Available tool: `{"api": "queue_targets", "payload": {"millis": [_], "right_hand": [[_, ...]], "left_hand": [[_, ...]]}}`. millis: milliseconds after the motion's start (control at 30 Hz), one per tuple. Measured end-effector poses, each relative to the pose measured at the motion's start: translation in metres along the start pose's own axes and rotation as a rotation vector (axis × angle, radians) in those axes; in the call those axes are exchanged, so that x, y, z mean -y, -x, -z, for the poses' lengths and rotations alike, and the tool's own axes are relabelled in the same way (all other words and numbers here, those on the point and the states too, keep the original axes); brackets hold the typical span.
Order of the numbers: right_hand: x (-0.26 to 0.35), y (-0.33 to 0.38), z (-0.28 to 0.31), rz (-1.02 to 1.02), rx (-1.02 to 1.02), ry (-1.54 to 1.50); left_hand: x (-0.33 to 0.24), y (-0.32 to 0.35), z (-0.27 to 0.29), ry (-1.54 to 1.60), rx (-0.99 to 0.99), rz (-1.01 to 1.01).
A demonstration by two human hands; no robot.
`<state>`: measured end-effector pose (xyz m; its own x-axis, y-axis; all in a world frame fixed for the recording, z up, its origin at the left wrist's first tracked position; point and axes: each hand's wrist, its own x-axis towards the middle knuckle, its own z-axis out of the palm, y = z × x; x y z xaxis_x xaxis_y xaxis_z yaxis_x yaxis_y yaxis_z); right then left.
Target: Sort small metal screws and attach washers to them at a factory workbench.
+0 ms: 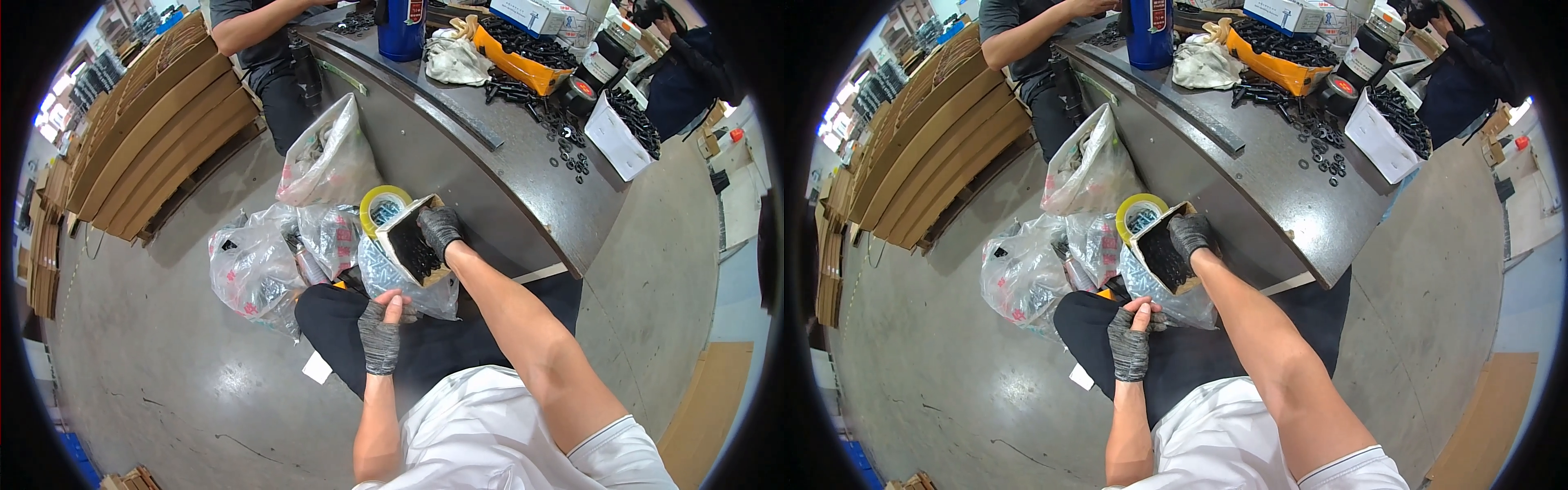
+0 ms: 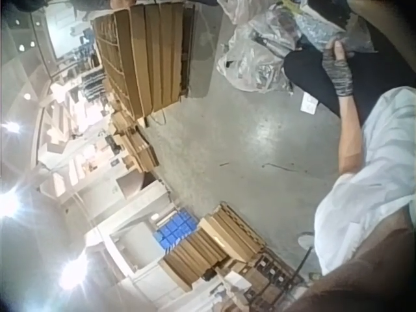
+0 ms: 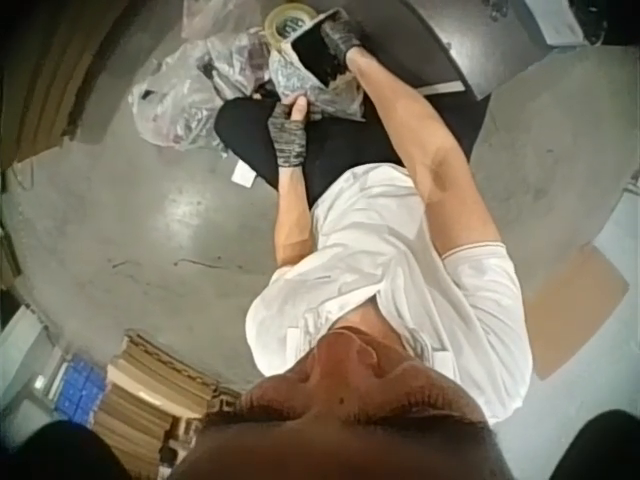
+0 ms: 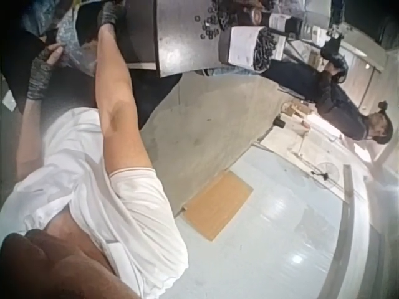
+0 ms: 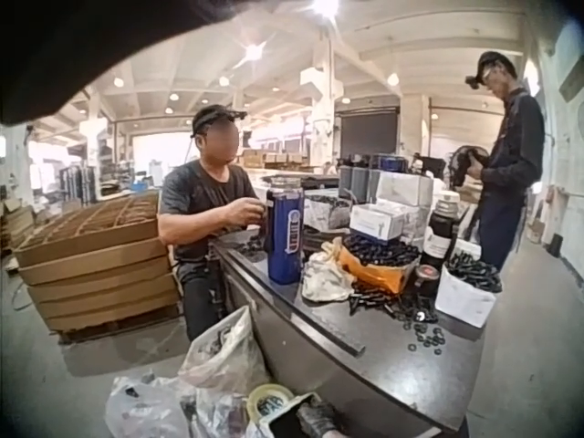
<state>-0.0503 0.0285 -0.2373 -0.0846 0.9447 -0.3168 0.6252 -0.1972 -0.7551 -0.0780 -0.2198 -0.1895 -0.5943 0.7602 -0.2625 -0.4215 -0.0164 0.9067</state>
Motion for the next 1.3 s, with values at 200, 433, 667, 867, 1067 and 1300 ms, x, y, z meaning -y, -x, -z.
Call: {"api": "queue_targets", "payload": {"millis": [200, 433, 667, 867, 1067, 1300], "right_hand": [[-0.003, -0.001, 0.009, 0.027, -0.026, 0.141], [-0.013, 0.006, 0.007, 0.019, 0.003, -0.018], [-0.012, 0.043, 0.031, 0.273, 0.005, 0.008], [-0.019, 0.077, 0.06, 1.014, -0.179, 0.29], [-0.033, 0.054, 0.044, 0.973, -0.029, 0.595], [-0.031, 0.058, 0.026, 0.913, 0.039, 0.544]], "left_hand": [[0.007, -0.003, -0.003, 0.025, 0.021, 0.001], [0.007, 0.001, 0.001, 0.001, 0.028, -0.017], [0.006, 0.001, -0.003, -0.001, 0.04, -0.005], [0.006, 0.002, -0.003, -0.017, 0.025, 0.007], [0.011, 0.003, -0.006, -0.033, 0.073, -0.02], [0.015, 0.0, 0.0, -0.062, -0.017, -0.037]]}}
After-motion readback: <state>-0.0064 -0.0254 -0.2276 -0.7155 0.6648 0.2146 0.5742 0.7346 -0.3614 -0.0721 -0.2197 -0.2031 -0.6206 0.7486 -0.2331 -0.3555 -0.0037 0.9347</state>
